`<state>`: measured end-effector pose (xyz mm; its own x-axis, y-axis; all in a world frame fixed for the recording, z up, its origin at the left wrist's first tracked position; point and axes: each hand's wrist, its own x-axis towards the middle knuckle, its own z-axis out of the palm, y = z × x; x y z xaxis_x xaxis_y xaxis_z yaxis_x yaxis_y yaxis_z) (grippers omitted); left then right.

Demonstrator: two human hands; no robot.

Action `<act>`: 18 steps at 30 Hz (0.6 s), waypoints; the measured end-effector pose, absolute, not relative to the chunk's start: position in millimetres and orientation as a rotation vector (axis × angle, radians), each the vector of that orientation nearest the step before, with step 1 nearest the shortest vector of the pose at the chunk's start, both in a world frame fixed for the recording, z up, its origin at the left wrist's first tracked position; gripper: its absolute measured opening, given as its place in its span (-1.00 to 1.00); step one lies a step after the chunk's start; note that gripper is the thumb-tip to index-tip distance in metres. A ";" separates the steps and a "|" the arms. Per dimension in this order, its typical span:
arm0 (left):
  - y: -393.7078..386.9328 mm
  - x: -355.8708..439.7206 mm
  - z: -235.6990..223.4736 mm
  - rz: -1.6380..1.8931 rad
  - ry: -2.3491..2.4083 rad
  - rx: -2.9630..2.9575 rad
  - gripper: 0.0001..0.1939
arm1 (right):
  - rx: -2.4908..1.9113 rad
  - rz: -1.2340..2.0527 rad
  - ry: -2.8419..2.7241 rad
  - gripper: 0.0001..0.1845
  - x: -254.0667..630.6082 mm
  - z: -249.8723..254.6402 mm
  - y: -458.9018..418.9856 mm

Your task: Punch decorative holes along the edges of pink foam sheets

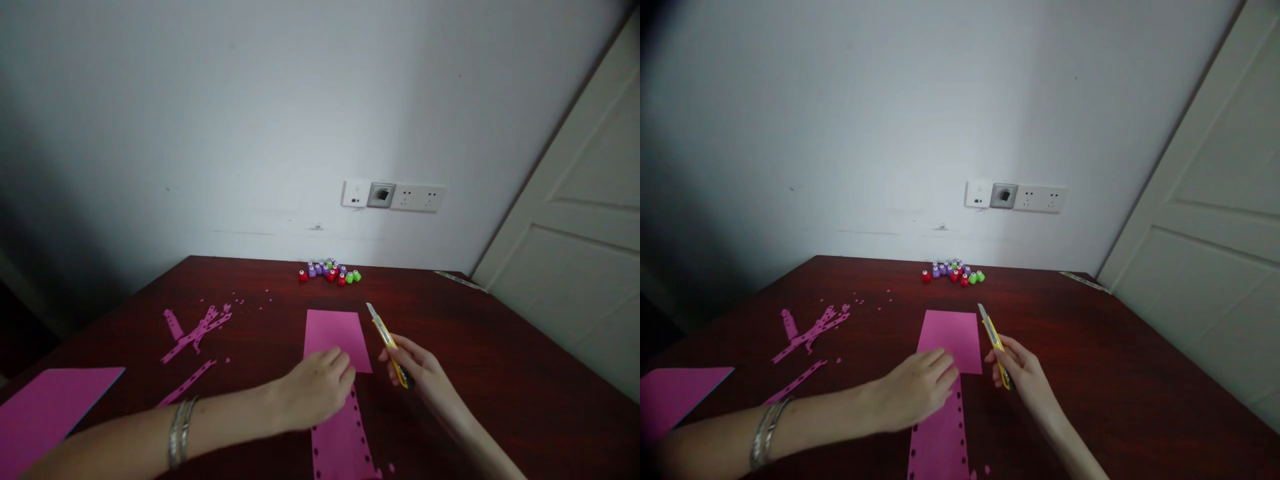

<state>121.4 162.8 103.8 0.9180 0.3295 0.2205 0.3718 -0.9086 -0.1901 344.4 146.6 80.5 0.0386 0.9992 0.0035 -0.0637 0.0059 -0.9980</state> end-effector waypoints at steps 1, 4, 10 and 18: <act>151.6 115.4 100.4 -0.275 -0.484 -2.860 -0.72 | -1.191 1.197 -1.145 -0.52 344.3 81.2 142.3; 126.3 98.3 92.6 -0.246 -0.452 -2.925 -0.49 | -1.233 1.163 -1.199 -0.51 342.4 78.0 127.6; 125.8 84.2 80.1 -0.121 -0.477 -3.115 -0.41 | -1.422 1.092 -1.259 -0.48 333.1 53.3 91.8; 141.9 84.7 77.3 -0.181 -0.523 -3.256 -0.51 | -1.572 0.501 -1.407 -0.56 320.8 25.6 60.1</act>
<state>84.7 141.9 77.3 0.9443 0.3188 0.0819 0.3013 -0.9374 0.1748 320.8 60.1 25.6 0.2590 0.9259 0.2750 0.5440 0.0955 -0.8337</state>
